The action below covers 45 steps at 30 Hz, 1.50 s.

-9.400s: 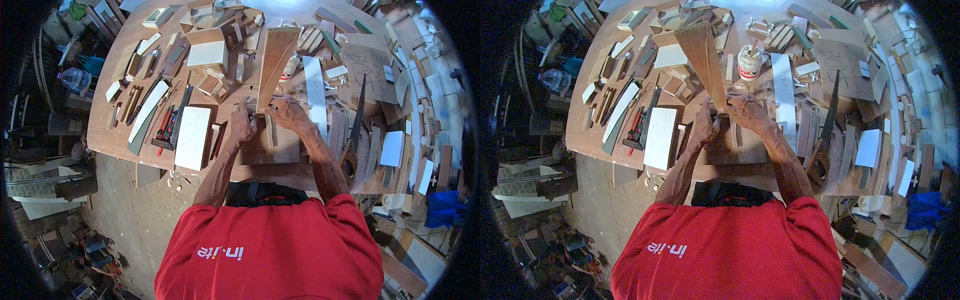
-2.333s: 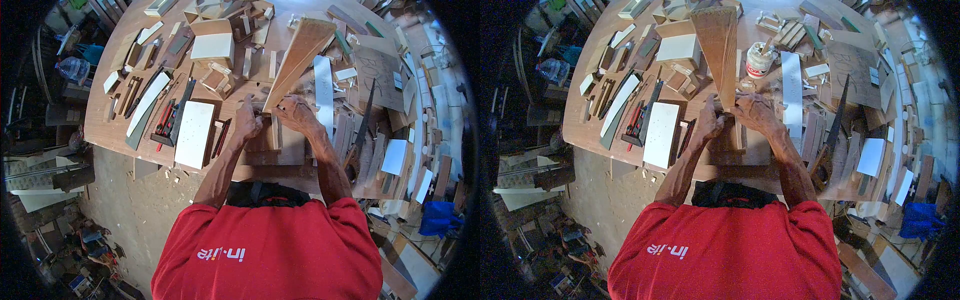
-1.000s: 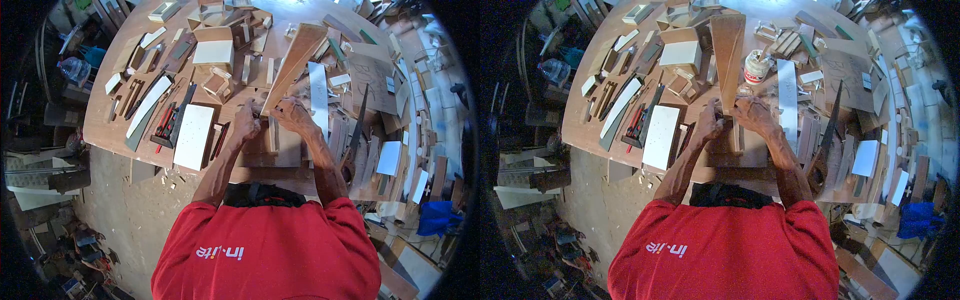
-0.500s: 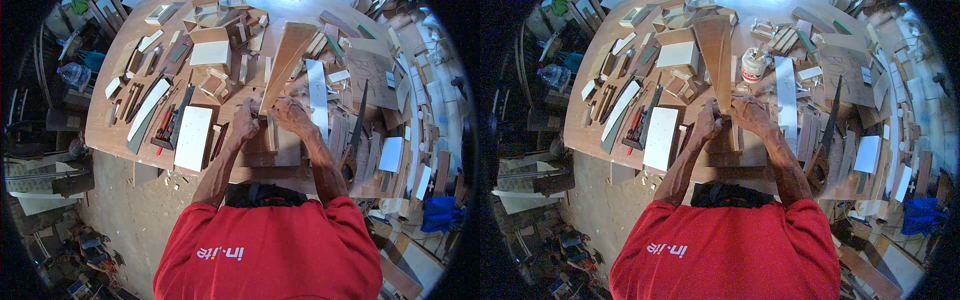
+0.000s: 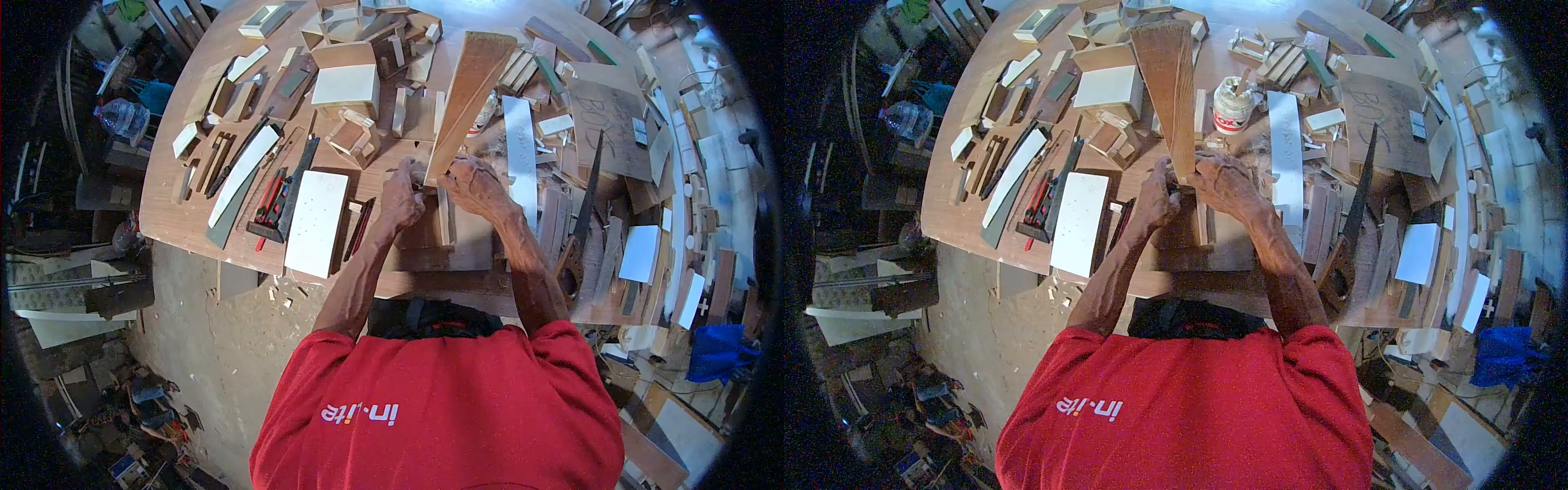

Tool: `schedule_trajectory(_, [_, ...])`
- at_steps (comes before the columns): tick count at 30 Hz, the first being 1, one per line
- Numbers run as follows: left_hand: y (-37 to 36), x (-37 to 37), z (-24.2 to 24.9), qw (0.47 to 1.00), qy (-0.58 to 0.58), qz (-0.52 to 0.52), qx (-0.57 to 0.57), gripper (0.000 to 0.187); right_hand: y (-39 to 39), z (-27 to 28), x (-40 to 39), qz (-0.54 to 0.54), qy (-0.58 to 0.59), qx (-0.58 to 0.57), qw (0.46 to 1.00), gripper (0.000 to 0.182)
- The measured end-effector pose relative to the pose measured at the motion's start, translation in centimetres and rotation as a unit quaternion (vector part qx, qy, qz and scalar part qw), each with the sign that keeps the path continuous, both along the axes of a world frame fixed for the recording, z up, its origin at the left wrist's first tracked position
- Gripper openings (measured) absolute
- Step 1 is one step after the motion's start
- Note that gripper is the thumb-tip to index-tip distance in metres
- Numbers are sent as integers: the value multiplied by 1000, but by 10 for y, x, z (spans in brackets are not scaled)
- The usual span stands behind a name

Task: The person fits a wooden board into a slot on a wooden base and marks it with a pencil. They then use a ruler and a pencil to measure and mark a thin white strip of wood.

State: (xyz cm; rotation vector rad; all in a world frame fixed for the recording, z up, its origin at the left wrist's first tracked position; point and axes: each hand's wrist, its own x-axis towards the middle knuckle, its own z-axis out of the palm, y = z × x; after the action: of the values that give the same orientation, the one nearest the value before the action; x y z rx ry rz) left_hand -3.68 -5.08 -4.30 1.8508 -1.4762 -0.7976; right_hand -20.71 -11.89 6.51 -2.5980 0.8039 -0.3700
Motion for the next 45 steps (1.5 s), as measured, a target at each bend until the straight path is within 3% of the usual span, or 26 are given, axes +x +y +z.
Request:
schedule_trajectory(3, [0,3,-6,1000,-23,-9,-12,67,-1,-2,0,-11,43,15,999,16])
schedule_trajectory(5, [1,3,-6,999,-13,-15,-28,67,0,-1,-1,-48,-28,61,997,17])
schedule_trajectory(8, [1,1,5,1000,-26,-9,-7,68,5,10,-1,-80,-36,96,991,20])
schedule_trajectory(12, [2,1,10,999,-21,-9,-30,67,8,29,2,-67,-115,97,986,23])
schedule_trajectory(15, [3,2,19,999,-5,-11,46,66,20,42,10,-96,-180,36,978,29])
schedule_trajectory(17, [5,5,7,996,-17,-48,-76,65,25,33,16,-188,-85,-28,978,35])
schedule_trajectory(18, [5,3,10,996,-17,-49,-76,65,26,29,18,-188,-85,-28,978,35])
schedule_trajectory(20, [3,1,17,999,-35,-9,33,66,28,23,23,-217,-125,-38,967,37])
schedule_trajectory(26, [2,1,2,1000,-5,-1,8,68,28,28,24,-199,-154,2,968,28])
schedule_trajectory(33, [3,-1,19,1000,-7,-8,1,67,20,23,18,-162,-151,53,974,30])
schedule_trajectory(36, [3,-2,24,1000,0,-7,29,66,23,32,18,-170,-138,86,972,30])
schedule_trajectory(39, [2,1,12,999,-1,-31,-15,66,24,30,18,-195,-81,87,973,29])
schedule_trajectory(41, [4,1,14,997,-14,-42,-65,65,25,24,17,-202,-166,51,964,29])
schedule_trajectory(45, [2,0,21,997,-40,-61,2,67,25,23,8,-212,-165,48,962,28])
